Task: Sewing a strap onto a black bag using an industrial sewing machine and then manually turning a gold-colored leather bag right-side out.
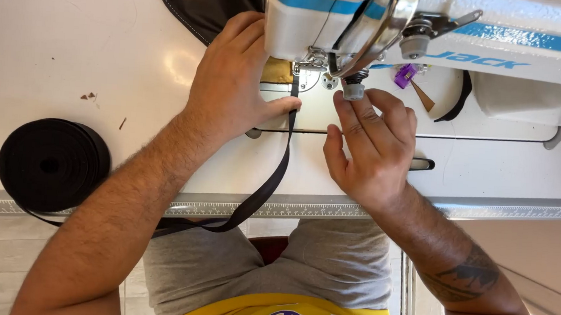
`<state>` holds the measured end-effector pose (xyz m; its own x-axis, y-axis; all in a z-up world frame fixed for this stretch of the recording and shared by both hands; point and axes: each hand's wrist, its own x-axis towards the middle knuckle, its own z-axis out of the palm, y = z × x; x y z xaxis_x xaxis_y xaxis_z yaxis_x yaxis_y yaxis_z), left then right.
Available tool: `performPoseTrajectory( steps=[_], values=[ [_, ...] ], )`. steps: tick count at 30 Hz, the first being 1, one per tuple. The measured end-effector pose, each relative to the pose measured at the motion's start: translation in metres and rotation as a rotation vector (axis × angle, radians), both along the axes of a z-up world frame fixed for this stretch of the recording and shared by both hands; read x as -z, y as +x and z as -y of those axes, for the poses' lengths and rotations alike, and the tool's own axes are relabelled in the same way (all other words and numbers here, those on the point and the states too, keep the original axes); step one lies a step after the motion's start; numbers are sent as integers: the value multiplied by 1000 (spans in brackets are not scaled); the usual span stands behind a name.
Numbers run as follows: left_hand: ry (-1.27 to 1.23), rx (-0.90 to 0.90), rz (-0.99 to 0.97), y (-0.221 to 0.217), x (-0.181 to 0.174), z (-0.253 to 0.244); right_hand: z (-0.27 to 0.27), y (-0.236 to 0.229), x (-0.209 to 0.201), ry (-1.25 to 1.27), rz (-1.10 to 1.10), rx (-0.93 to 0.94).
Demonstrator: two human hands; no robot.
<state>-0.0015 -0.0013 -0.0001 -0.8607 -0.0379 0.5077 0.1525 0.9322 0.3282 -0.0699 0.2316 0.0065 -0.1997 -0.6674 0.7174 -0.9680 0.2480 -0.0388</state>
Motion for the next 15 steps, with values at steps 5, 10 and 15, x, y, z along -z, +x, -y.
performPoseTrajectory(
  steps=[5, 10, 15],
  values=[
    [37, 26, -33, -6, 2, 4, 0, 1, 3, 21, -6, 38],
    [13, 8, -23, -12, 5, 9, -1, 1, 4, 64, -35, 75],
    [-9, 16, -18, -6, 2, 9, 2, -1, 2, 79, -77, 104]
  ],
)
